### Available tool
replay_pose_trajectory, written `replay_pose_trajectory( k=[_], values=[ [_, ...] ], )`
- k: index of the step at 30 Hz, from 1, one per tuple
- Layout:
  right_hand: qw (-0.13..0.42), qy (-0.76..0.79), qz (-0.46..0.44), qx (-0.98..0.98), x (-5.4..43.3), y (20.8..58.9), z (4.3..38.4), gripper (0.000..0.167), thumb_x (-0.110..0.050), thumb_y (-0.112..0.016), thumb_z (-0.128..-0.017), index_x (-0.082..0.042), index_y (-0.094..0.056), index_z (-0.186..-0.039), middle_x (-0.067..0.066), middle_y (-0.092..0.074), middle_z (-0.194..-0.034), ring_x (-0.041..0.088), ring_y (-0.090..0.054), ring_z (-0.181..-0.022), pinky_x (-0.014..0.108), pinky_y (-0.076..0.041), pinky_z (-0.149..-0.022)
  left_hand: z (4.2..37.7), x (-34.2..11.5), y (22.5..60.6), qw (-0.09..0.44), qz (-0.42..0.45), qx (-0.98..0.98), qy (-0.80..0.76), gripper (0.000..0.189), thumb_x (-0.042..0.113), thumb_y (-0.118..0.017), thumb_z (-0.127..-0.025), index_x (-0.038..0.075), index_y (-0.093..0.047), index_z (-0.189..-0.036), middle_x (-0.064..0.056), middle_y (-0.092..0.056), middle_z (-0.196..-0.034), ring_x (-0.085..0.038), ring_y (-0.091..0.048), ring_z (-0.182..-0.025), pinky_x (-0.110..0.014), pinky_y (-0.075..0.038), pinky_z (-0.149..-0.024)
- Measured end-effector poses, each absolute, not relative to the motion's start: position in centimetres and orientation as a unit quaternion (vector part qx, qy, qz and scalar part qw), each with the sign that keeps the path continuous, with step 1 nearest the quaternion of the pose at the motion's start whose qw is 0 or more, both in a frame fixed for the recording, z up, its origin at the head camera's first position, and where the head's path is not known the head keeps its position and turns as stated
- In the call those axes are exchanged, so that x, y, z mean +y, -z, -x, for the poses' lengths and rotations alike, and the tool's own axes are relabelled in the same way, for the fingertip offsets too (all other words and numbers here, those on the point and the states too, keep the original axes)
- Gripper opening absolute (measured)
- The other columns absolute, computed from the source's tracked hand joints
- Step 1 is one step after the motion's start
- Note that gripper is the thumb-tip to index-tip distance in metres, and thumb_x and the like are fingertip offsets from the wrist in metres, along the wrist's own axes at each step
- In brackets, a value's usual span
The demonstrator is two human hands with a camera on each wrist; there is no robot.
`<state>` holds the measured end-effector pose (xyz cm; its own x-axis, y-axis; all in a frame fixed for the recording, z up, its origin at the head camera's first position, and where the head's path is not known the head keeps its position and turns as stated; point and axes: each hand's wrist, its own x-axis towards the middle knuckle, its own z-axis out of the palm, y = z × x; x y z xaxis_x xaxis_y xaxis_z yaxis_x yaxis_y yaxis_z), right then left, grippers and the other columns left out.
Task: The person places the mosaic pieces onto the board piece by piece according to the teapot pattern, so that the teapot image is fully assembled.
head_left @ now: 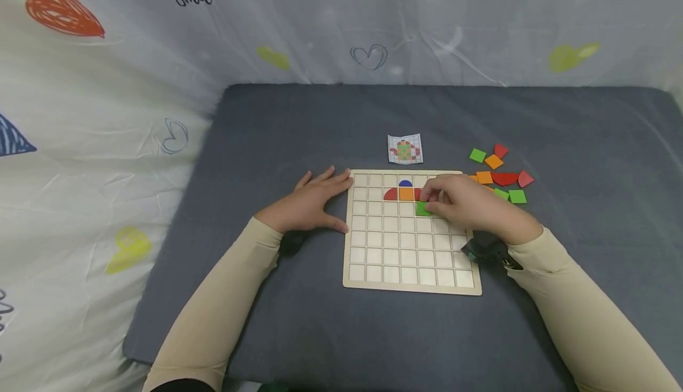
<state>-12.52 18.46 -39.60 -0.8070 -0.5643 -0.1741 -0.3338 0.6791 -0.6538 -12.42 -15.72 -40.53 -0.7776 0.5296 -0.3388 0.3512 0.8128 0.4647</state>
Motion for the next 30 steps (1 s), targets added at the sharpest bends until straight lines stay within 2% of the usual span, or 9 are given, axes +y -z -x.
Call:
replay_pose_trajectory(
  k=[8, 18, 23, 30],
  values=[
    [0.157, 0.309, 0.258, 0.902, 18.1, 39.53, 12.26, 0.007, -0.008, -0.079, -0.094, -0.011, -0.078, -0.1, -0.001, -0.07, -0.09, 0.014, -0.057, -0.074, 0.032, -0.049, -0.067, 12.42, -15.68, 40.34, 0.234, -0.238, 0.924, -0.188, 0.11, 0.056, -0.086, -0.082, 0.026, -0.025, -0.169, 0.006, -0.014, -0.175, -0.022, 0.001, -0.164, -0.058, 0.008, -0.128],
    [0.122, 0.288, 0.261, 0.913, 17.93, 39.71, 12.35, 0.006, -0.007, -0.081, -0.092, -0.01, -0.079, -0.097, -0.001, -0.07, -0.09, 0.015, -0.059, -0.08, 0.036, -0.05, -0.073, 12.44, -15.53, 40.31, 0.231, -0.234, 0.927, -0.18, 0.111, 0.056, -0.086, -0.081, 0.026, -0.025, -0.169, 0.006, -0.014, -0.176, -0.022, 0.001, -0.164, -0.058, 0.007, -0.129],
    [0.125, 0.289, 0.255, 0.914, 17.87, 39.74, 12.35, 0.005, -0.008, -0.081, -0.092, -0.01, -0.078, -0.095, -0.002, -0.069, -0.086, 0.014, -0.058, -0.075, 0.035, -0.049, -0.071, 12.42, -15.44, 40.29, 0.228, -0.232, 0.928, -0.181, 0.111, 0.056, -0.087, -0.081, 0.025, -0.026, -0.168, 0.006, -0.015, -0.175, -0.022, 0.0, -0.164, -0.058, 0.006, -0.129],
    [0.133, 0.301, 0.249, 0.911, 18.21, 40.13, 12.56, 0.005, -0.01, -0.082, -0.092, -0.014, -0.08, -0.093, -0.004, -0.068, -0.086, 0.015, -0.057, -0.078, 0.035, -0.049, -0.071, 12.4, -15.45, 40.42, 0.227, -0.23, 0.929, -0.179, 0.112, 0.057, -0.087, -0.08, 0.025, -0.026, -0.169, 0.005, -0.016, -0.175, -0.023, 0.0, -0.164, -0.058, 0.006, -0.129]
  ],
)
